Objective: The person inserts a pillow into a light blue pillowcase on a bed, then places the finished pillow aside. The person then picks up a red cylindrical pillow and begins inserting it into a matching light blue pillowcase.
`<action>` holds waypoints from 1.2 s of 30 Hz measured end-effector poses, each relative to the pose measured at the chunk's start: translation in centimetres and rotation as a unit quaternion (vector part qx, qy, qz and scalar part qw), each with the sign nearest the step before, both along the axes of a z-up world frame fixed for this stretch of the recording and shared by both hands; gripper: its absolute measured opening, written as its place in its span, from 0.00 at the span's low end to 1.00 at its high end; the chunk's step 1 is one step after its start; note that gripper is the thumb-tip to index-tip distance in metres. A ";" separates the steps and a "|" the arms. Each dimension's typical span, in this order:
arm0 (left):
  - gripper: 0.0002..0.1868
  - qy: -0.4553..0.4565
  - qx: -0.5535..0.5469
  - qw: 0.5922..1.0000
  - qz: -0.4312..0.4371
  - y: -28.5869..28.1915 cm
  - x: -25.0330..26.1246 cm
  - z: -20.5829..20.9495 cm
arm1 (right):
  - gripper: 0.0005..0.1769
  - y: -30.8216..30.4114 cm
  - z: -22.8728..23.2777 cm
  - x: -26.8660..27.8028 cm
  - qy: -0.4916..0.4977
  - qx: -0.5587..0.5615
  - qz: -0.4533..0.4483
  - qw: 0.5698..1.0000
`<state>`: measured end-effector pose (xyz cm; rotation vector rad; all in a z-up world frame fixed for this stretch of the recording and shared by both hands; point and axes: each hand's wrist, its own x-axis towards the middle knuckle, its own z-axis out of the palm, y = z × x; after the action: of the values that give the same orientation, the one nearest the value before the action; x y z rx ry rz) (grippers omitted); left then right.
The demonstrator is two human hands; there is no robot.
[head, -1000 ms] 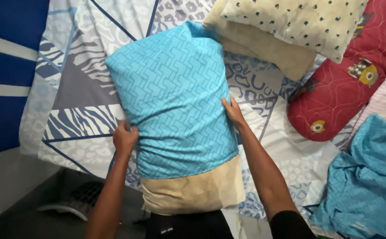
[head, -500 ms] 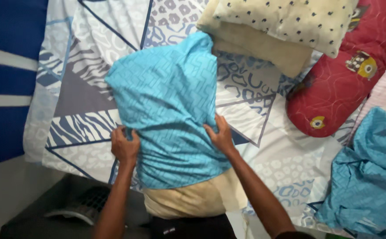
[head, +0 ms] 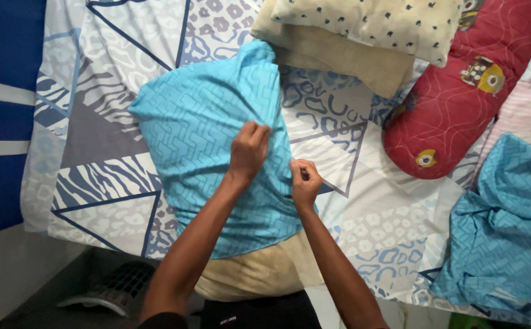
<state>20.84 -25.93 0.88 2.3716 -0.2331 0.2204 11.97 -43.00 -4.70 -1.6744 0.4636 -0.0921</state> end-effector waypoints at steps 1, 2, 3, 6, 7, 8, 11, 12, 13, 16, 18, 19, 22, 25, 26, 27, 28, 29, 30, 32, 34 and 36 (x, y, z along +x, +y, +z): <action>0.01 0.008 0.023 1.000 -0.011 -0.3 -0.9 0.0 | 0.06 -0.3 0.1 0.4 -0.003 0.037 0.007 0.999; 0.01 0.017 -0.019 0.999 -0.026 -0.7 -2.0 0.1 | 0.06 -0.6 0.4 0.9 -0.006 0.074 0.015 0.997; 0.01 0.028 -0.061 0.997 -0.038 -1.1 -3.6 0.3 | 0.05 -1.3 0.9 1.4 -0.017 0.101 0.029 0.994; 0.03 0.087 -0.077 0.992 -0.049 -1.7 -6.9 0.6 | 0.14 -2.8 2.4 5.4 -0.031 0.132 0.080 0.988; 0.03 0.095 -0.095 0.990 -0.030 -2.2 -7.7 0.6 | 0.17 -3.3 2.9 6.7 -0.016 0.103 0.102 0.989; 0.03 0.103 -0.114 0.988 -0.010 -2.6 -8.1 0.4 | 0.21 -3.4 3.0 7.8 -0.001 0.075 0.124 0.989; 0.03 0.123 -0.126 0.984 0.015 -3.4 -7.8 0.0 | 0.09 -1.6 2.3 9.8 -0.009 -0.036 0.101 0.994; 0.03 0.126 -0.122 0.984 0.008 -3.3 -7.1 -0.1 | 0.09 -1.0 2.0 9.7 0.000 -0.023 0.078 0.997; 0.03 0.128 -0.117 0.985 0.001 -3.0 -6.1 -0.1 | 0.10 -0.3 1.6 9.7 0.008 -0.008 0.056 0.998; 0.08 0.116 -0.134 0.983 0.052 -1.5 -3.0 0.1 | 0.12 0.8 0.5 9.1 0.001 -0.052 0.064 0.997; 0.11 0.081 -0.110 0.985 0.103 0.1 -0.2 0.2 | 0.14 0.3 0.3 8.5 0.006 -0.099 0.095 0.990; 0.12 0.050 -0.074 0.988 0.124 1.0 1.5 0.2 | 0.15 -0.2 0.3 8.5 0.017 -0.116 0.111 0.987; 0.23 -0.020 -0.019 0.996 0.084 3.2 5.3 -0.3 | 0.13 -1.7 0.7 8.6 -0.014 -0.147 0.143 0.979; 0.26 -0.006 0.008 1.000 -0.015 4.1 6.6 -1.5 | 0.06 -2.2 1.0 6.0 -0.034 -0.185 0.206 0.960; 0.20 0.033 0.019 0.998 -0.051 3.8 6.7 -1.9 | 0.04 -2.4 1.2 5.0 -0.035 -0.201 0.234 0.951; 0.15 0.061 0.034 0.994 -0.085 4.0 8.0 -2.2 | 0.05 -2.1 0.9 5.5 -0.031 -0.210 0.238 0.948; 0.17 0.037 0.037 0.996 -0.067 4.2 9.5 -2.6 | 0.06 -1.8 0.5 6.0 -0.027 -0.219 0.242 0.945; 0.20 0.026 0.034 0.998 -0.052 3.7 9.5 -3.2 | 0.07 -2.2 0.5 5.0 -0.010 -0.229 0.248 0.941; 0.22 0.014 0.031 0.999 -0.036 3.2 9.6 -3.8 | 0.04 -1.7 0.1 4.1 -0.032 -0.227 0.281 0.932; 0.21 0.120 0.075 0.984 -0.111 1.4 10.2 -4.6 | 0.04 -2.0 -0.5 2.6 -0.079 -0.227 0.343 0.908; 0.15 0.157 0.093 0.972 -0.145 0.7 11.3 -4.1 | 0.05 -2.2 -1.1 2.1 -0.063 -0.227 0.315 0.919; 0.04 0.136 0.078 0.978 -0.141 -0.1 10.8 -2.8 | 0.07 -2.9 -1.9 1.2 -0.082 -0.238 0.280 0.927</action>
<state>31.67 -26.03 -1.88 2.4538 -0.4635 -0.2653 13.21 -45.86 -6.59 -2.1958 -0.1968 0.0841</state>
